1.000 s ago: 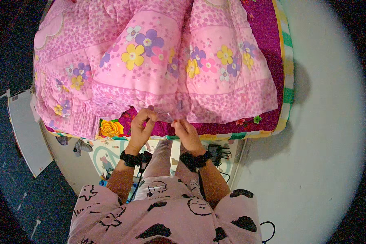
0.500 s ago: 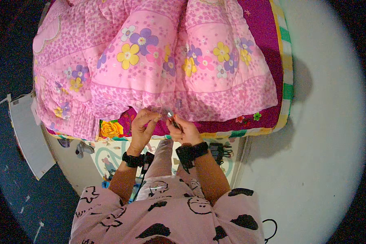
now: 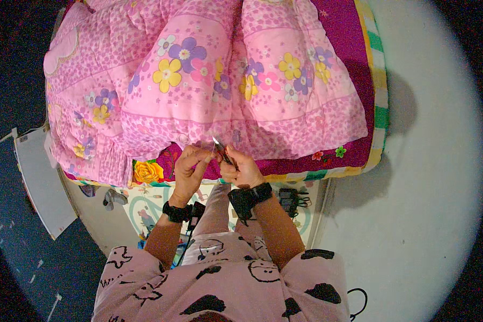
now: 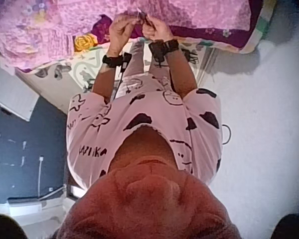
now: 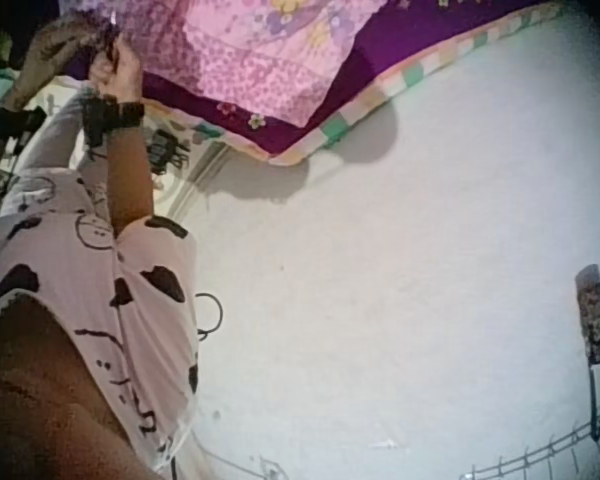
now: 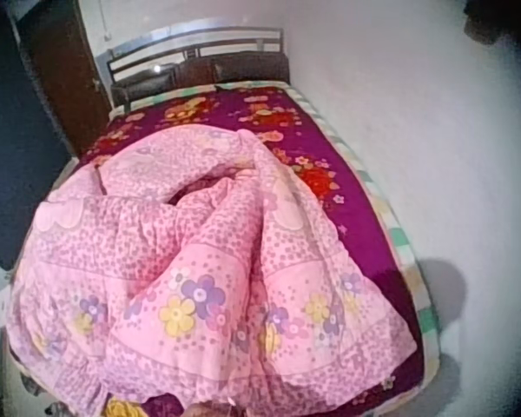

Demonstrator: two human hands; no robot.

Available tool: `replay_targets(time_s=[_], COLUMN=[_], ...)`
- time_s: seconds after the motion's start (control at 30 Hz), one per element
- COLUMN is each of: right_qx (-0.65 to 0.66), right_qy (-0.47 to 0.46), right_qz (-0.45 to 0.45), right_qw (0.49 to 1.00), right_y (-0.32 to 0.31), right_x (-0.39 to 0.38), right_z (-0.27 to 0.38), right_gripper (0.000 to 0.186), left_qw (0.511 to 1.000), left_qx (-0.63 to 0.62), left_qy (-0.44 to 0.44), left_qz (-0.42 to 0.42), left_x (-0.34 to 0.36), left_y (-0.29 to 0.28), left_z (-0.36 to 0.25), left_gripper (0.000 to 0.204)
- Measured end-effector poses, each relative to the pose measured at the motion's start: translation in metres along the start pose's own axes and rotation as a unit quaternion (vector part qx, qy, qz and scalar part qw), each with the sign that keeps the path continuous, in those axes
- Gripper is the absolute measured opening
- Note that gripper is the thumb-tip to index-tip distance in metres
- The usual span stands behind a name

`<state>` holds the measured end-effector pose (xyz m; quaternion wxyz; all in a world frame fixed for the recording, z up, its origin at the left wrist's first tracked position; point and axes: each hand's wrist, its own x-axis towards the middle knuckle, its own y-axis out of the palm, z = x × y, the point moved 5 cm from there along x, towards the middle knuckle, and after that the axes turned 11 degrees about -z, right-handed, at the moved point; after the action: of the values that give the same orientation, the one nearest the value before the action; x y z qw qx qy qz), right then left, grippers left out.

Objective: Repairing or removing loose threads from a pink floral quilt using a small tool on a bed.

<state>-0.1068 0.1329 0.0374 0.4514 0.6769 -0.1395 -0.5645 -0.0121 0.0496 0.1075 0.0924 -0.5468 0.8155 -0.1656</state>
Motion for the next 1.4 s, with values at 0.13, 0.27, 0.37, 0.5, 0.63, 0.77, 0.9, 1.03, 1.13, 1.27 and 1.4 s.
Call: replay_targets(time_s=[0.13, 0.27, 0.37, 0.5, 0.63, 0.77, 0.9, 1.03, 1.13, 1.27, 1.4], right_qx=[0.022, 0.024, 0.030, 0.040, 0.055, 0.018, -0.023, -0.073, -0.097, -0.236, -0.549], right_qy=[-0.005, -0.014, -0.030, -0.033, -0.056, -0.081, -0.102, -0.140, -0.158, -0.212, -0.409], right_qz=[0.009, 0.016, 0.013, -0.001, -0.013, -0.010, -0.013, -0.061, -0.031, -0.135, -0.192], right_qw=[1.000, 0.999, 0.999, 0.999, 0.997, 0.997, 0.994, 0.986, 0.982, 0.939, 0.703], right_y=[0.005, 0.010, 0.013, 0.009, 0.011, 0.015, 0.012, 0.012, 0.018, 0.026, 0.055], right_x=[0.001, 0.002, 0.001, 0.001, -0.003, -0.009, -0.010, -0.013, -0.013, -0.009, -0.004], right_z=[0.002, 0.005, 0.006, 0.005, 0.016, 0.025, 0.030, 0.028, 0.027, 0.025, 0.044], right_gripper=[0.039, 0.039, 0.037, 0.036, 0.036, 0.039, 0.041, 0.040, 0.037, 0.026, 0.022], left_qw=[1.000, 0.999, 0.999, 0.998, 0.995, 0.994, 0.997, 0.912, 0.818, 0.754, 0.735], left_qx=[-0.003, -0.027, -0.032, -0.061, -0.076, -0.081, -0.060, -0.170, -0.319, -0.527, -0.535], left_qy=[-0.010, -0.032, -0.037, -0.029, -0.060, -0.079, -0.058, -0.264, -0.368, -0.354, -0.396], left_qz=[0.005, 0.004, 0.002, -0.002, -0.016, 0.012, -0.007, -0.263, -0.305, -0.167, -0.127], left_x=[-0.001, -0.001, -0.001, 0.001, -0.007, -0.014, -0.015, -0.040, -0.027, 0.001, 0.005], left_y=[0.002, 0.001, 0.002, 0.003, 0.000, 0.005, 0.002, -0.026, -0.033, -0.017, -0.009], left_z=[0.001, 0.003, 0.007, 0.005, 0.020, 0.024, 0.018, 0.086, 0.120, 0.110, 0.089], left_gripper=[0.012, 0.010, 0.008, 0.007, 0.007, 0.008, 0.010, 0.024, 0.029, 0.035, 0.042])
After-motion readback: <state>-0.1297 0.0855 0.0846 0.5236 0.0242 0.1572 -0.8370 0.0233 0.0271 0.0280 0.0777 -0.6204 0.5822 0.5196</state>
